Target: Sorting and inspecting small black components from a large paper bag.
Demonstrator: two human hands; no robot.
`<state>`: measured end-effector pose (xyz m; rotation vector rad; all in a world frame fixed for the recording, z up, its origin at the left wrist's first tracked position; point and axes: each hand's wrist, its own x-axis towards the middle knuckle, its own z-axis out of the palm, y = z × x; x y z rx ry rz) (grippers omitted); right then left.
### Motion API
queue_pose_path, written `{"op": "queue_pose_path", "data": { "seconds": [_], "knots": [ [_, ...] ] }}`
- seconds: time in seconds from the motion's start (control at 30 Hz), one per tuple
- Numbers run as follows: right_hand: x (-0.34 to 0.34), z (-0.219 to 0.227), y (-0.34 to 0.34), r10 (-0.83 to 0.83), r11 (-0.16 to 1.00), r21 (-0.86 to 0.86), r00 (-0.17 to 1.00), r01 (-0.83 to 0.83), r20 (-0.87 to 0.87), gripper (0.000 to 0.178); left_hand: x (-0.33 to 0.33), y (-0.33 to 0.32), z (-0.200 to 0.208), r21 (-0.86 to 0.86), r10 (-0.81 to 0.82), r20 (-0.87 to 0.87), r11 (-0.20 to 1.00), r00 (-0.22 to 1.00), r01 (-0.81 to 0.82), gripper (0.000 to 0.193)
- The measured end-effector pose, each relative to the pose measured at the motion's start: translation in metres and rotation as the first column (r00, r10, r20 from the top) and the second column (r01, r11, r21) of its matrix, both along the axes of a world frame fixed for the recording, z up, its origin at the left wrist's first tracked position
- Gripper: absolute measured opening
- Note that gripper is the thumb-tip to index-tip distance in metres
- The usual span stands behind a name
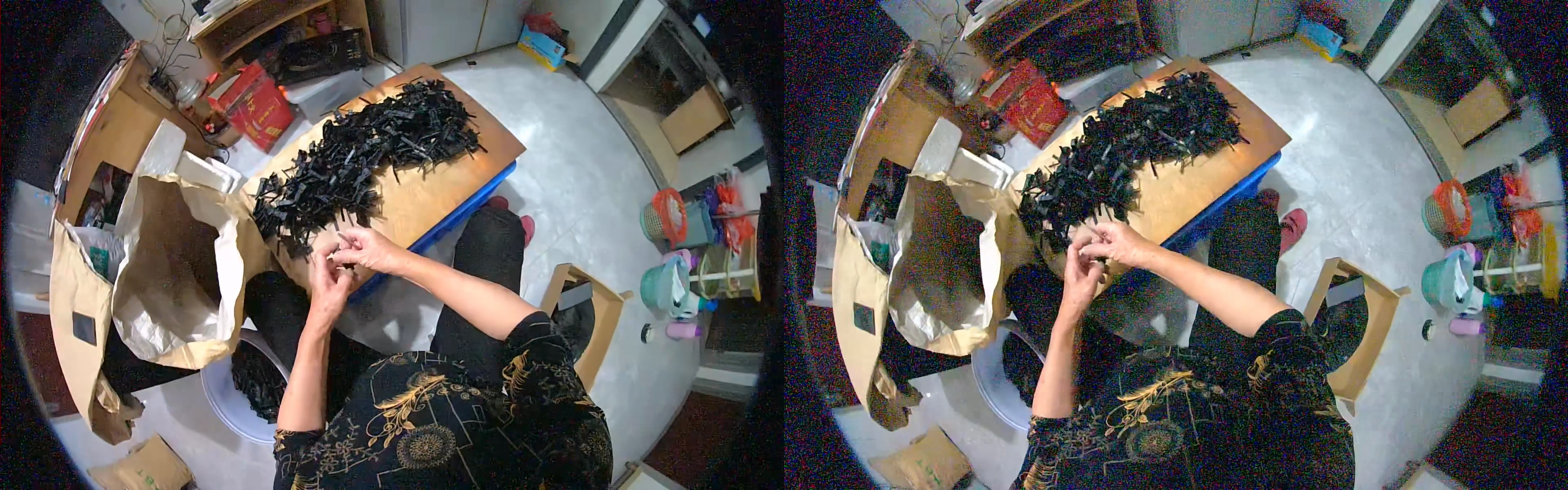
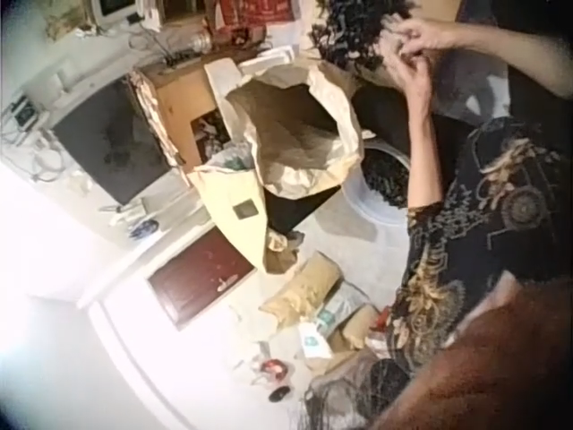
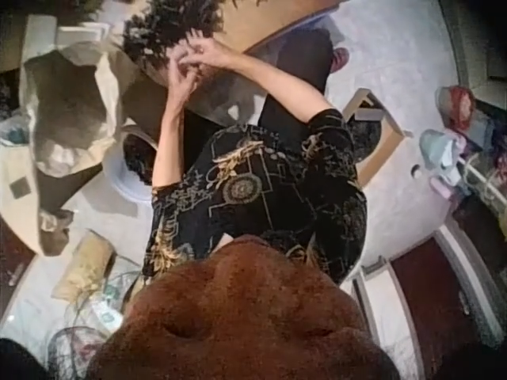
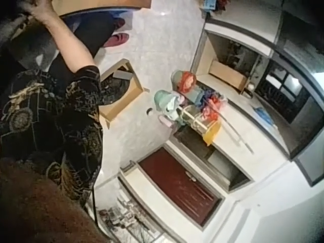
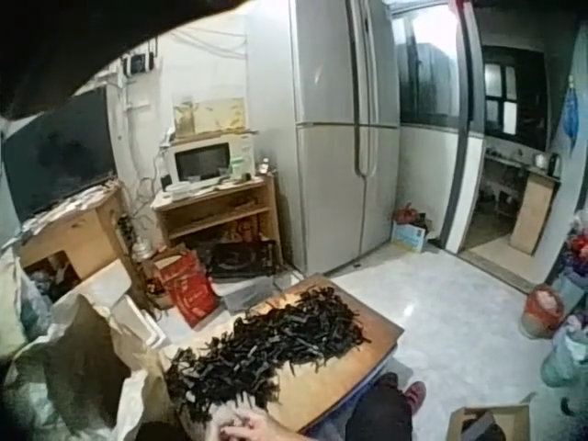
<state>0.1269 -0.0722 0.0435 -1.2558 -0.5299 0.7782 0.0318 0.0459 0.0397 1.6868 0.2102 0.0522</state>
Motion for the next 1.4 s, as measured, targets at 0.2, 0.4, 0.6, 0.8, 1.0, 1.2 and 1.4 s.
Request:
{"op": "queue_pose_path", "data": {
  "seconds": [0.2,0.4,0.6,0.8,1.0,1.2,1.4],
  "knots": [
    [-0.013,-0.036,-0.009,-0.083,0.994,-0.078,0.988,0.073,-0.13,0.019,-0.002,-0.023,-0.006,0.132,0.044,0.031,0.99,0.999,-0.048,0.035],
    [-0.032,-0.008,-0.033,0.053,0.987,-0.128,0.955,-0.093,-0.292,0.022,-0.025,-0.021,0.003,-0.34,0.094,-0.143,0.93,0.985,-0.138,0.035],
    [-0.048,-0.008,-0.034,0.128,0.966,-0.219,0.99,-0.137,-0.054,0.024,-0.032,-0.014,0.001,-0.339,0.034,-0.147,0.937,0.989,-0.083,0.034],
    [-0.049,-0.028,-0.029,0.222,0.936,-0.287,0.974,-0.203,0.037,0.027,-0.034,-0.004,-0.012,-0.252,-0.009,-0.158,0.967,0.987,-0.032,0.033],
    [-0.049,-0.035,-0.022,0.183,0.944,-0.285,0.982,-0.166,0.036,0.024,-0.029,-0.005,-0.015,-0.166,0.007,-0.214,0.985,0.977,-0.043,0.031],
    [-0.046,-0.037,-0.018,0.152,0.94,-0.318,0.986,-0.124,0.067,0.023,-0.024,-0.004,-0.028,-0.142,0.013,-0.273,0.988,0.962,-0.054,0.028],
    [-0.045,-0.048,-0.01,0.111,0.927,-0.376,0.964,-0.012,0.243,0.021,-0.022,-0.004,-0.038,0.143,0.092,-0.16,0.987,0.983,-0.069,0.028]
  ]
}}
